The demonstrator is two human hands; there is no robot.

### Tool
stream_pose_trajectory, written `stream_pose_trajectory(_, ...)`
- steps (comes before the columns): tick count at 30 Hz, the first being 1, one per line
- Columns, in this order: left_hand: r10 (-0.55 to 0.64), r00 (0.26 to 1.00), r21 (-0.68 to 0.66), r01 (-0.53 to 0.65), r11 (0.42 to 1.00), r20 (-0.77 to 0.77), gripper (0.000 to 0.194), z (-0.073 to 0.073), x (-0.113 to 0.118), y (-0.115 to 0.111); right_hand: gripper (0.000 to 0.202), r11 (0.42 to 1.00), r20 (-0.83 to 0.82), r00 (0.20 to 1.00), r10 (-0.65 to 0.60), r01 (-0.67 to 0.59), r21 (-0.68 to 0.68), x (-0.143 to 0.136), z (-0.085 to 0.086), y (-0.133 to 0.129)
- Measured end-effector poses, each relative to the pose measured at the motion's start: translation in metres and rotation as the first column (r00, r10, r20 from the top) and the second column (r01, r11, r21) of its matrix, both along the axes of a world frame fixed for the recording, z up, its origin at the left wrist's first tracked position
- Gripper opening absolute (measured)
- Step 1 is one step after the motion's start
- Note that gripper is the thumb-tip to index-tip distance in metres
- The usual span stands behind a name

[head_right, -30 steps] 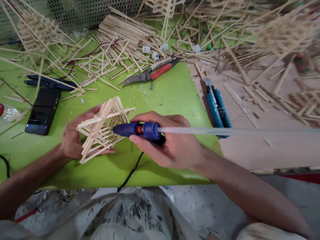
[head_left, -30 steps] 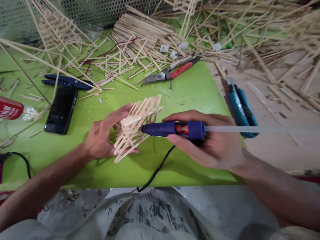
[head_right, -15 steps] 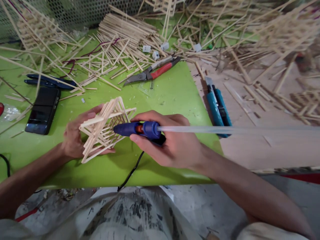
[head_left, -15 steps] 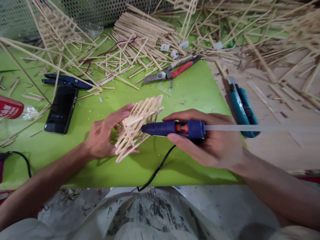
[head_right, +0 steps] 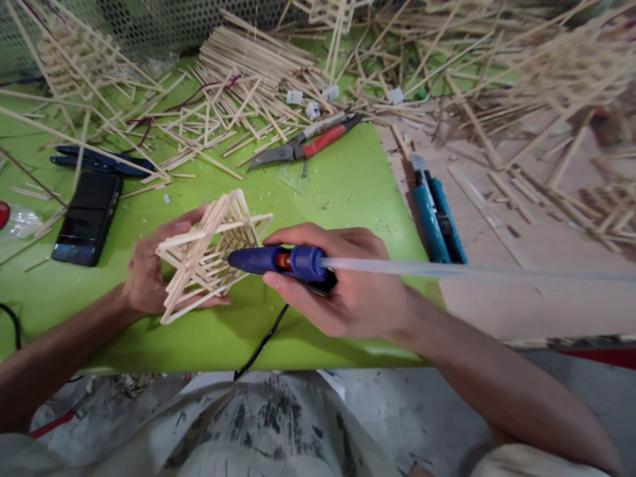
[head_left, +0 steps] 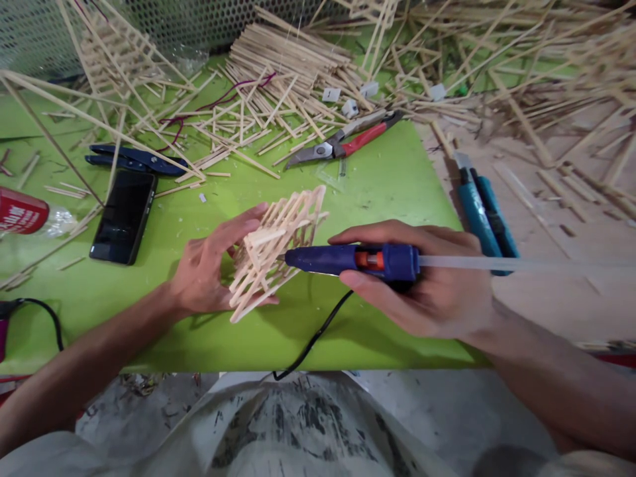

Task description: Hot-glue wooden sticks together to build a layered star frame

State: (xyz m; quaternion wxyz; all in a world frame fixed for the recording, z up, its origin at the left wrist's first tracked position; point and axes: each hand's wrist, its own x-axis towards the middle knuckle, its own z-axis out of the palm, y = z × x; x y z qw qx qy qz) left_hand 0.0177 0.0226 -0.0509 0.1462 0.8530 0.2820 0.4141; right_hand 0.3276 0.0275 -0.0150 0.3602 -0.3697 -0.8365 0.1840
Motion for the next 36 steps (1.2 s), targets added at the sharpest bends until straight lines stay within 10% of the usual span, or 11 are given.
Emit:
stream_pose_trajectory(22, 0.071, 0.997, -0.088, -0.074, 0.993, -0.034, 0.103, 0.013, 0.003, -0.003, 0.028, 0.97, 0.061, 0.994, 0.096, -0.107, 0.217, -0.006, 0.007, 0.005)
stream_pose_trajectory(36, 0.086, 0.993, 0.031, -0.084, 0.996, -0.08, 0.118, 0.009, 0.003, -0.001, 0.03, 0.72, 0.313, 0.93, 0.192, -0.35, 0.6, 0.003, 0.007, 0.015)
